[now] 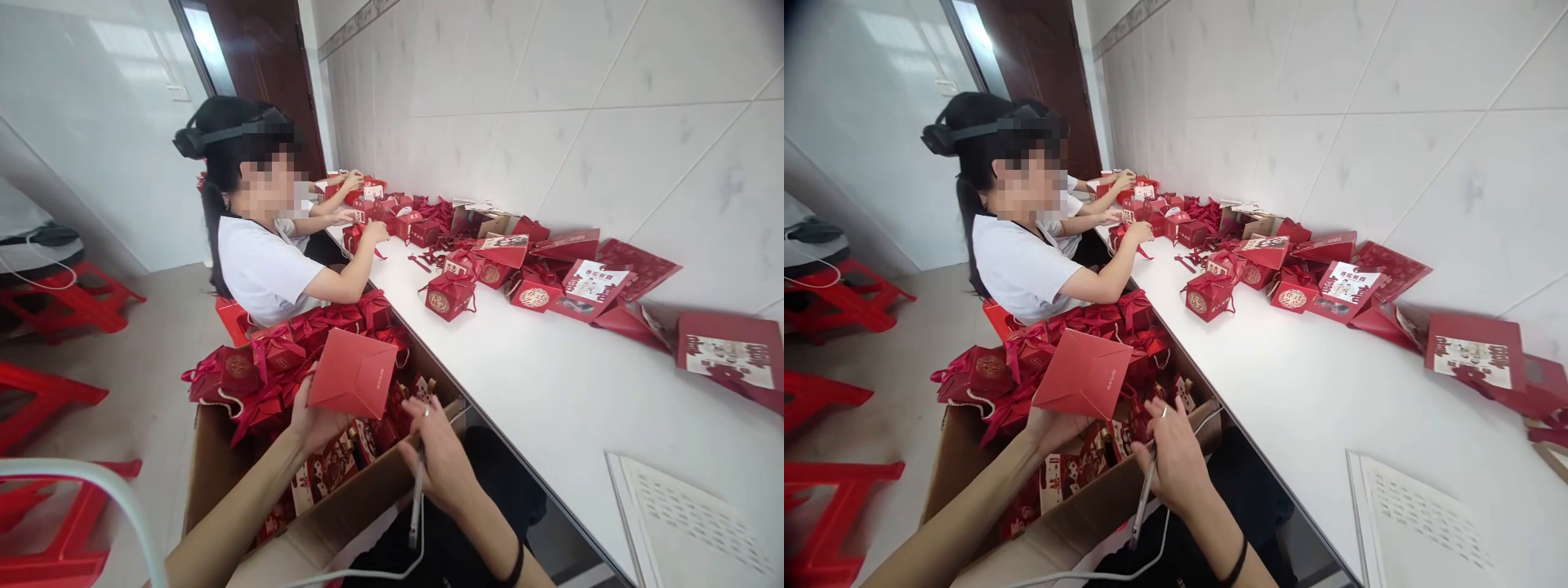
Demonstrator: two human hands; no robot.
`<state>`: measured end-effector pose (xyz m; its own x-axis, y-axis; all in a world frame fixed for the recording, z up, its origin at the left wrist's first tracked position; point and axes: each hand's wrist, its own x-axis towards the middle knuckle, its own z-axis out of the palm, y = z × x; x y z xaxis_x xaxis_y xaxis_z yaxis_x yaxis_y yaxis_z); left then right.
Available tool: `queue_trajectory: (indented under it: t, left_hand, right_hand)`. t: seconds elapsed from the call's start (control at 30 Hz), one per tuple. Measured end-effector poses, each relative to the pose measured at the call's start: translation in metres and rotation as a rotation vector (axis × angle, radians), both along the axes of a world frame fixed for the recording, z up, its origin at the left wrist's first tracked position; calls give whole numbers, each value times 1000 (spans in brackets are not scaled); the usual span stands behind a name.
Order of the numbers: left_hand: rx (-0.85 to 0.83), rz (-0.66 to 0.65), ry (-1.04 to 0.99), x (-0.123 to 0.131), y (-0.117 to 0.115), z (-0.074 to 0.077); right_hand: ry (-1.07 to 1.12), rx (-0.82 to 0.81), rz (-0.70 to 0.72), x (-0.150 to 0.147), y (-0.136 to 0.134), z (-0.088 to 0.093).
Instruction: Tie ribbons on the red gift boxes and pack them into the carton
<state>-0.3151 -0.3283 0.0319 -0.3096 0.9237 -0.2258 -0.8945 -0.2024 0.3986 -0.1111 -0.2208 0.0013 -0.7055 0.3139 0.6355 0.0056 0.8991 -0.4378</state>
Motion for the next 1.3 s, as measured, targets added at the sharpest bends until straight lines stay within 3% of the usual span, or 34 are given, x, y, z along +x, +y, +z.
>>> queue_trajectory:
  t: [0.13,0.2,0.27,0.33,0.37,0.43,0.5,0.6,0.63,0.73,0.77,0.9,0.93,1.03,1.1,1.17,1.23,1.3]
  left_hand:
    - [-24,-12,7,-9,-5,-2]
    - [-42,-24,17,-12,-7,-5]
    - [-39,-27,10,-10,-7,-8]
    - [-19,-40,3,-6,-3,-11]
    - [-8,-55,5,-2,-1,-13]
    - [2,-98,16,5,3,-16]
    - [5,-130,17,11,7,-20]
    - [1,-144,5,17,10,-24]
    - [-3,-143,6,18,11,-24]
    - [-9,-137,23,20,15,-24]
    - [-7,-138,28,20,15,-23]
    - [-16,-111,33,18,17,-22]
    - [-24,-97,37,18,17,-22]
    - [-36,-82,52,17,16,-23]
    - [-32,-85,49,18,14,-22]
    - [-38,-82,31,17,12,-21]
    - [-60,-57,18,16,11,-20]
    - [-109,-19,58,13,13,-18]
  right_hand:
    - [-214,-21,121,6,-1,-50]
    - [-153,-98,105,4,-6,-56]
    - [27,-203,22,-2,-10,-43]
    - [255,-242,-37,-9,-13,-15]
    - [342,-196,5,-14,-12,0]
    - [296,-18,175,-22,-9,28]
    - [196,50,149,-27,-3,45]
    - [157,-16,-186,-29,2,53]
    - [153,-10,-210,-29,2,53]
    - [120,115,5,-26,-3,50]
    - [110,131,10,-25,-4,50]
    - [129,58,-338,-23,-7,54]
    - [134,63,-323,-23,-8,57]
    - [110,139,-78,-23,-12,64]
    - [92,112,-97,-22,-10,62]
    - [97,13,-267,-18,-3,51]
    - [107,-61,-371,-11,7,30]
    - [74,-64,-321,-5,13,2]
